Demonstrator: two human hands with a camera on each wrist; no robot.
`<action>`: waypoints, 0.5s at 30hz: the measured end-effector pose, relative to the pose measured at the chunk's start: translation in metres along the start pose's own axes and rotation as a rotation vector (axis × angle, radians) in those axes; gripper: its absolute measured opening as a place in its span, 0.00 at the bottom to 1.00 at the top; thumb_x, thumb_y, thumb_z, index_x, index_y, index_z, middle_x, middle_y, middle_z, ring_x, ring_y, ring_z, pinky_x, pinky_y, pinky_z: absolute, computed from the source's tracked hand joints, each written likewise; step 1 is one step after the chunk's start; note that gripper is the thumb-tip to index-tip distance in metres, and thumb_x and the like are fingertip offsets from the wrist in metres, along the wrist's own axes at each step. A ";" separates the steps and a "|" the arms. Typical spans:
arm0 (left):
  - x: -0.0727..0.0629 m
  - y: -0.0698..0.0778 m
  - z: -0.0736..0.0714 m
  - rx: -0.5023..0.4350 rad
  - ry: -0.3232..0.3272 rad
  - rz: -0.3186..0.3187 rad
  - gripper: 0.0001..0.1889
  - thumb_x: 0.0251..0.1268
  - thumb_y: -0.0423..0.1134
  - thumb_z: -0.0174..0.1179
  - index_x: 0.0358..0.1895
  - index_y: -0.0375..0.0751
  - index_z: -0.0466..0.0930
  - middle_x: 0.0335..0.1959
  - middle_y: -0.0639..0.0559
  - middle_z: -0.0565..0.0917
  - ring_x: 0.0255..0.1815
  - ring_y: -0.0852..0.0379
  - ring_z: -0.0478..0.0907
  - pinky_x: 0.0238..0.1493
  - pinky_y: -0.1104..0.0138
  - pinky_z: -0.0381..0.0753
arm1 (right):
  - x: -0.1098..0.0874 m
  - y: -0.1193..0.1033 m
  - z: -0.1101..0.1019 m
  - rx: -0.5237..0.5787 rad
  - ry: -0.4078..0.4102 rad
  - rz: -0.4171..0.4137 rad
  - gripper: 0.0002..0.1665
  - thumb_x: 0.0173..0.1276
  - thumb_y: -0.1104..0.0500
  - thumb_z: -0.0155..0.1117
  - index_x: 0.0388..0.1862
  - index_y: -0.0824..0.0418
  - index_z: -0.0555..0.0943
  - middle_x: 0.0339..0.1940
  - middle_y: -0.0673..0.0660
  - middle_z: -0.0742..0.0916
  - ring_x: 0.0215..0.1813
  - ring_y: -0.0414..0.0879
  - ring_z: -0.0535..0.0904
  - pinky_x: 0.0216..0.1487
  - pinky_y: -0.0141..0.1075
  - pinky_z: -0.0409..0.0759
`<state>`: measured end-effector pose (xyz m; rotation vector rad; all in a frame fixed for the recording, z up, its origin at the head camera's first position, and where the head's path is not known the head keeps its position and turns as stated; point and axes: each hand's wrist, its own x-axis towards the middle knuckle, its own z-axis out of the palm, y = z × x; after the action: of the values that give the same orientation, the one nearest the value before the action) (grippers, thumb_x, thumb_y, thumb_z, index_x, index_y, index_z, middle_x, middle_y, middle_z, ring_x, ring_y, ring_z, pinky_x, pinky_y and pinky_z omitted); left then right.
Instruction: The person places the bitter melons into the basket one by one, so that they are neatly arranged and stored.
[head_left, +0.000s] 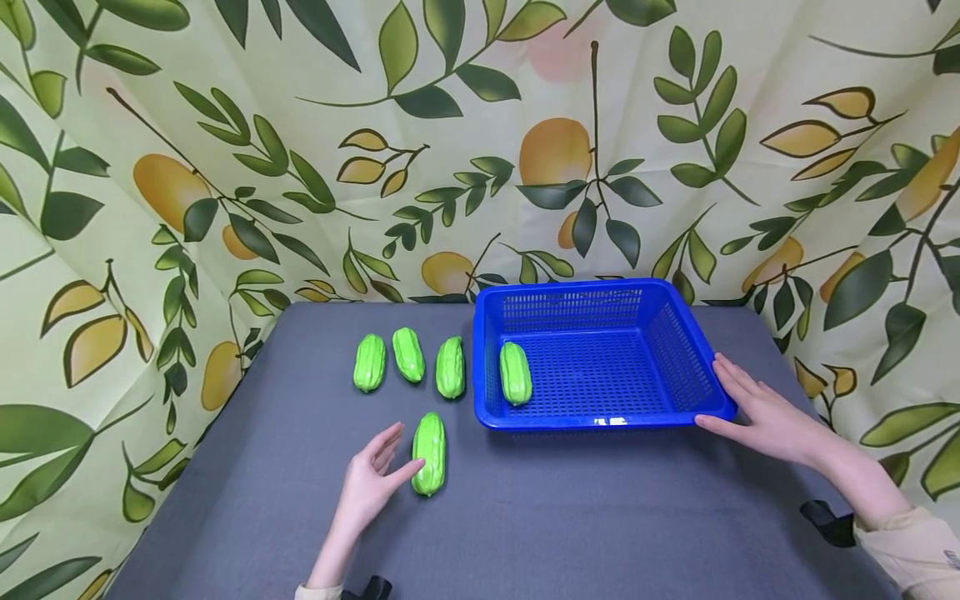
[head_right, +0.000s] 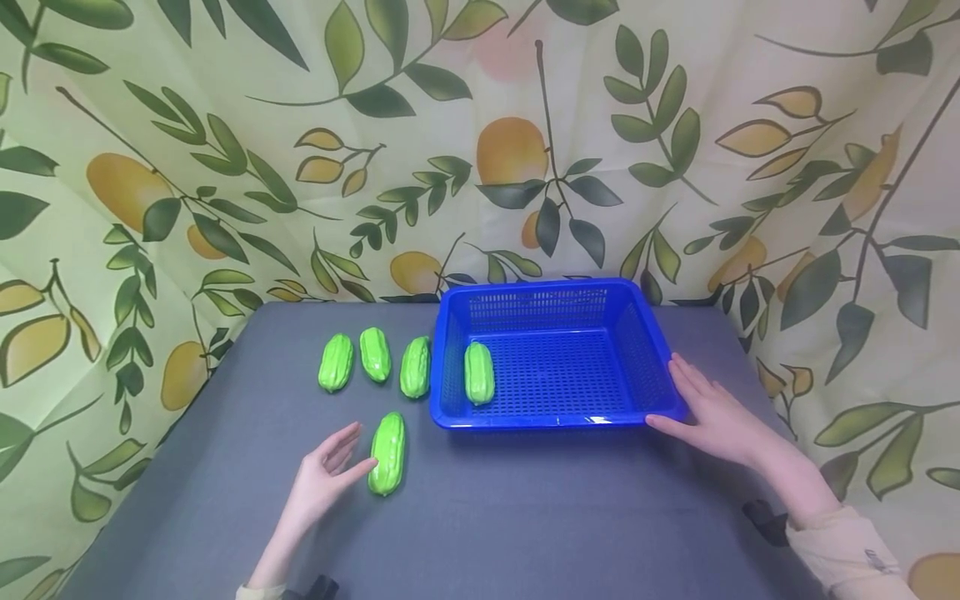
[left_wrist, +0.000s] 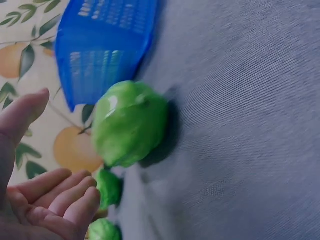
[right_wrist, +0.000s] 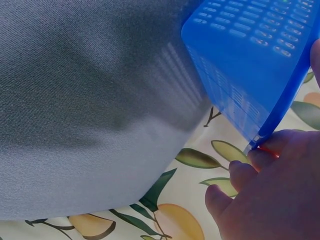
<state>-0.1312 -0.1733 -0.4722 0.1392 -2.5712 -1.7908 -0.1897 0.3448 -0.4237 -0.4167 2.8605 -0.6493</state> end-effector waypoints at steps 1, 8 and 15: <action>0.000 -0.002 0.002 0.017 0.001 0.002 0.37 0.52 0.36 0.70 0.65 0.29 0.66 0.65 0.34 0.71 0.68 0.41 0.67 0.67 0.55 0.67 | 0.000 0.000 0.000 0.002 0.000 0.000 0.56 0.67 0.41 0.58 0.75 0.71 0.40 0.75 0.74 0.46 0.75 0.72 0.41 0.64 0.73 0.46; 0.000 -0.015 0.018 0.093 0.021 -0.023 0.38 0.52 0.40 0.71 0.64 0.26 0.66 0.63 0.31 0.72 0.66 0.38 0.69 0.66 0.55 0.69 | 0.000 0.002 0.000 0.006 0.008 -0.008 0.56 0.66 0.42 0.58 0.75 0.70 0.40 0.75 0.74 0.46 0.74 0.72 0.41 0.64 0.73 0.46; 0.000 -0.020 0.026 0.081 0.024 -0.025 0.39 0.50 0.40 0.72 0.64 0.27 0.66 0.64 0.31 0.71 0.65 0.39 0.70 0.66 0.56 0.69 | 0.000 0.001 0.000 0.013 0.005 -0.002 0.56 0.66 0.41 0.58 0.75 0.70 0.40 0.75 0.74 0.46 0.74 0.72 0.41 0.64 0.73 0.45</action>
<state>-0.1314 -0.1561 -0.5004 0.1930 -2.6381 -1.6828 -0.1901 0.3457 -0.4246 -0.4172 2.8592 -0.6700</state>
